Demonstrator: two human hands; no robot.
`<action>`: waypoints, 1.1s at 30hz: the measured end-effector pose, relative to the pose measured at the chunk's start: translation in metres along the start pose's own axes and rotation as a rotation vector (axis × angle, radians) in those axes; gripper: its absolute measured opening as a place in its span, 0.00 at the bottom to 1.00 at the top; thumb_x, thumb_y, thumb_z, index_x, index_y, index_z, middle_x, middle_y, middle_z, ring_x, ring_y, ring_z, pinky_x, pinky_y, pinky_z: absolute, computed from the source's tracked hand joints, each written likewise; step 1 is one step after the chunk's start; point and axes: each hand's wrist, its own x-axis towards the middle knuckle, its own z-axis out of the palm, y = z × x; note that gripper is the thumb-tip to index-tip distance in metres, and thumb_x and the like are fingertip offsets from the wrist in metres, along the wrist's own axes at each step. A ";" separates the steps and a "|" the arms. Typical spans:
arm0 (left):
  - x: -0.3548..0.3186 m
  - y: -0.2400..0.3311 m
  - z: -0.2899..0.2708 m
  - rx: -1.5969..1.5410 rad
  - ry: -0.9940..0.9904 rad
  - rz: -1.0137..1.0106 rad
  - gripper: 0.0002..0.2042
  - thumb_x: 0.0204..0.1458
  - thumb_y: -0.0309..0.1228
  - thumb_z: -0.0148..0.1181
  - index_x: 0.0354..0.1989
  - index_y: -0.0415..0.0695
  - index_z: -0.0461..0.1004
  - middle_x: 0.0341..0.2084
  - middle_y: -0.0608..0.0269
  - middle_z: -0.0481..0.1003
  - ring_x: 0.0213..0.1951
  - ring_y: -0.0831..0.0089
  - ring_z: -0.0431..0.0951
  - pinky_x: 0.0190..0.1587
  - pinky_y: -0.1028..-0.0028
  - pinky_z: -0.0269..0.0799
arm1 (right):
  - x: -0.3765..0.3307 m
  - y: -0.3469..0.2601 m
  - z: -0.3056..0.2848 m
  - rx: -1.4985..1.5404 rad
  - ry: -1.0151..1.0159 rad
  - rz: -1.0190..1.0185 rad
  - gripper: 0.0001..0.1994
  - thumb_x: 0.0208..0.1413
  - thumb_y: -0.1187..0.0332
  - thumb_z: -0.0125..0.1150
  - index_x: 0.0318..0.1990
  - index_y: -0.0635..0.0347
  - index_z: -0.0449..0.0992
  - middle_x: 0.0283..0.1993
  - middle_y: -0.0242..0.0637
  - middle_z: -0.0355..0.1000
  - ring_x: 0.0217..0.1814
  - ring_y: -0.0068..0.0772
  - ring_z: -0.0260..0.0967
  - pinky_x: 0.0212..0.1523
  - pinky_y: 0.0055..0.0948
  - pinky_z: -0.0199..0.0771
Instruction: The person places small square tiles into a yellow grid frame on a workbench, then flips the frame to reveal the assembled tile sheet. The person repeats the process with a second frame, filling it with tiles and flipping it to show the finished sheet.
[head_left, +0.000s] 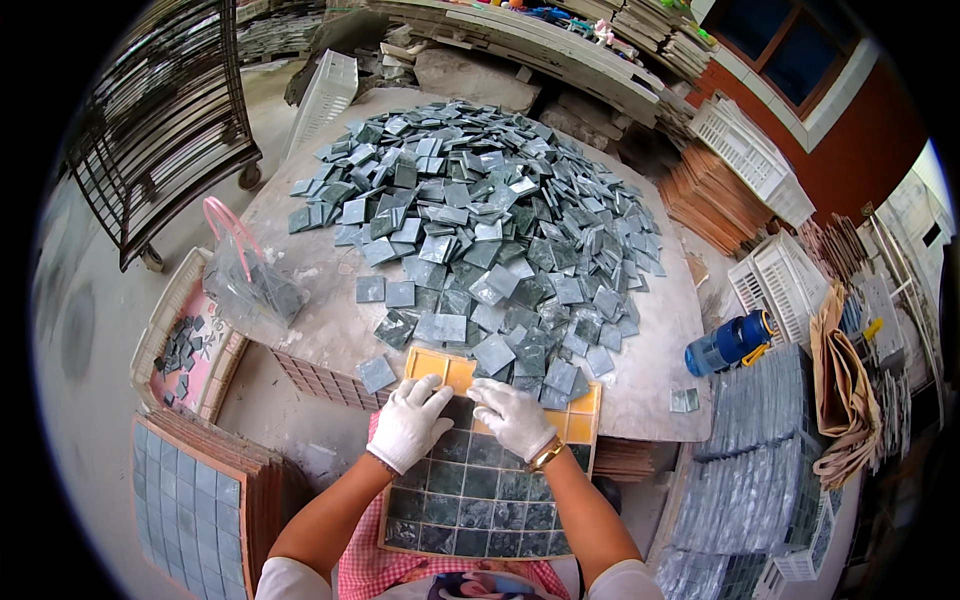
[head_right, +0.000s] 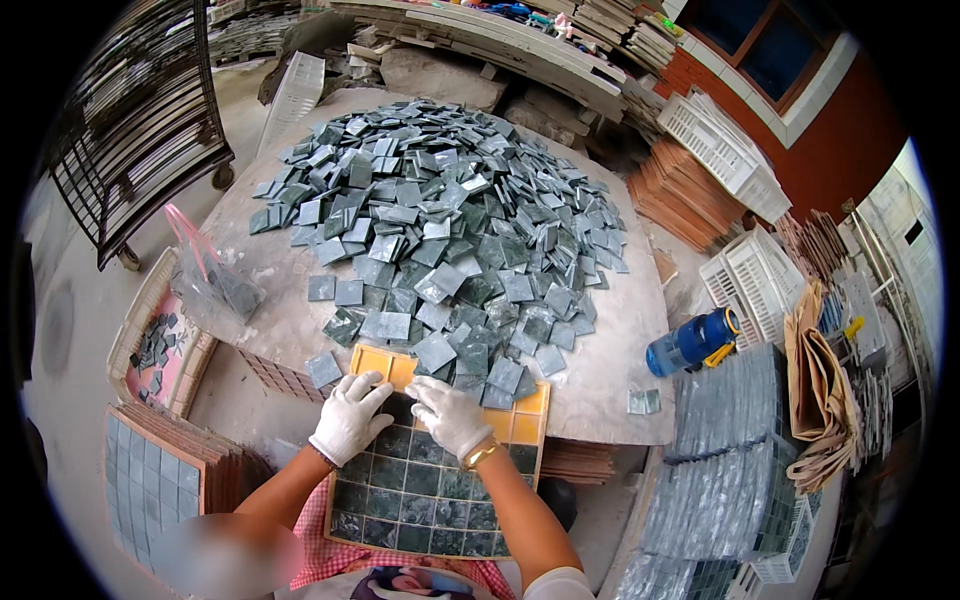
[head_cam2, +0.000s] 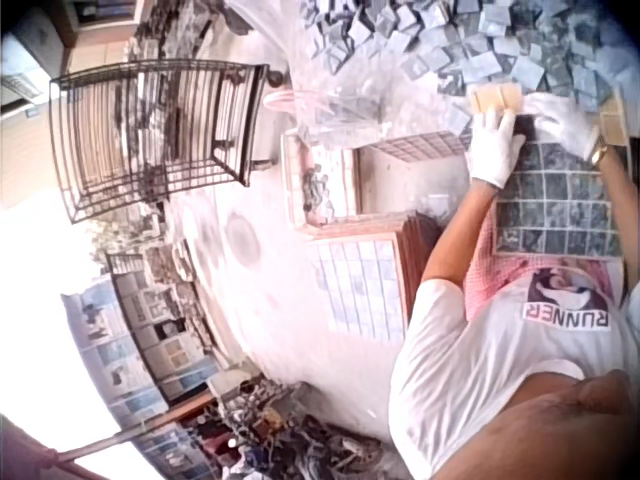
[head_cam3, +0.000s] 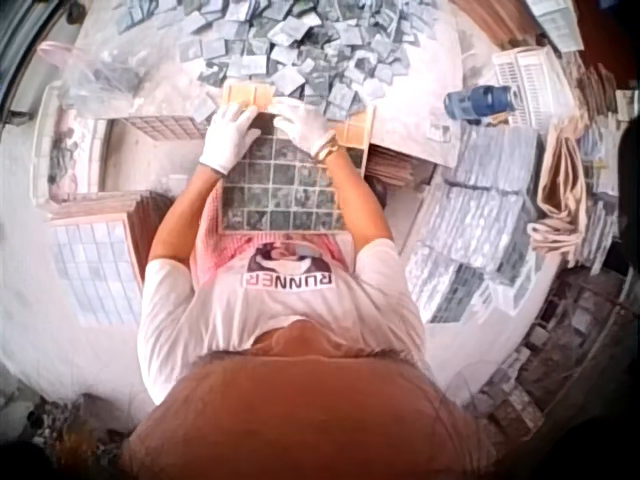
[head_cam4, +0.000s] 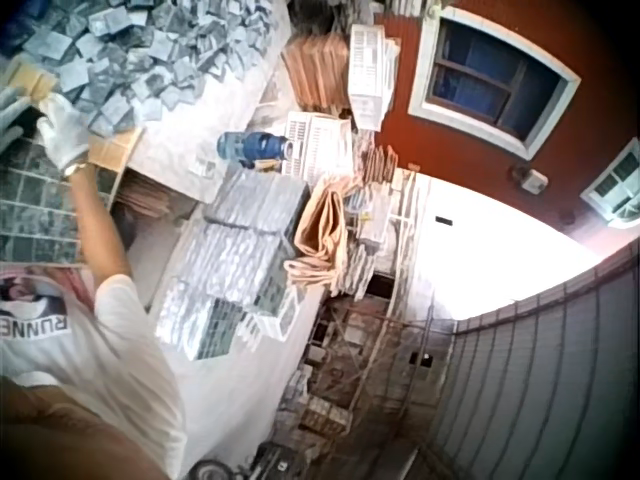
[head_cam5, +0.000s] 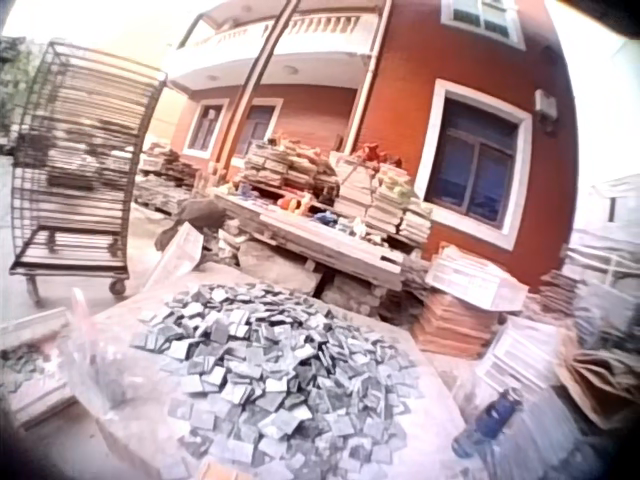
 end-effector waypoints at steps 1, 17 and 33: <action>0.003 0.004 0.003 0.007 0.002 0.016 0.24 0.39 0.34 0.66 0.48 0.45 0.70 0.46 0.58 0.68 0.45 0.57 0.69 0.46 0.62 0.68 | 0.003 -0.006 -0.007 -0.023 0.201 0.140 0.15 0.52 0.64 0.59 0.46 0.60 0.75 0.52 0.42 0.70 0.54 0.43 0.68 0.50 0.35 0.71; -0.009 0.014 0.014 -0.072 0.005 0.064 0.20 0.43 0.33 0.63 0.47 0.42 0.72 0.47 0.58 0.70 0.49 0.57 0.68 0.50 0.63 0.67 | -0.026 0.019 -0.020 0.416 0.306 0.223 0.12 0.54 0.67 0.59 0.44 0.62 0.75 0.39 0.41 0.76 0.38 0.35 0.76 0.38 0.28 0.74; 0.016 0.036 0.040 -0.107 -0.179 0.064 0.14 0.43 0.37 0.64 0.39 0.51 0.74 0.36 0.63 0.70 0.41 0.60 0.73 0.40 0.63 0.72 | -0.042 0.030 -0.023 -0.229 0.253 0.307 0.25 0.41 0.64 0.69 0.49 0.57 0.71 0.45 0.40 0.68 0.45 0.43 0.70 0.46 0.35 0.71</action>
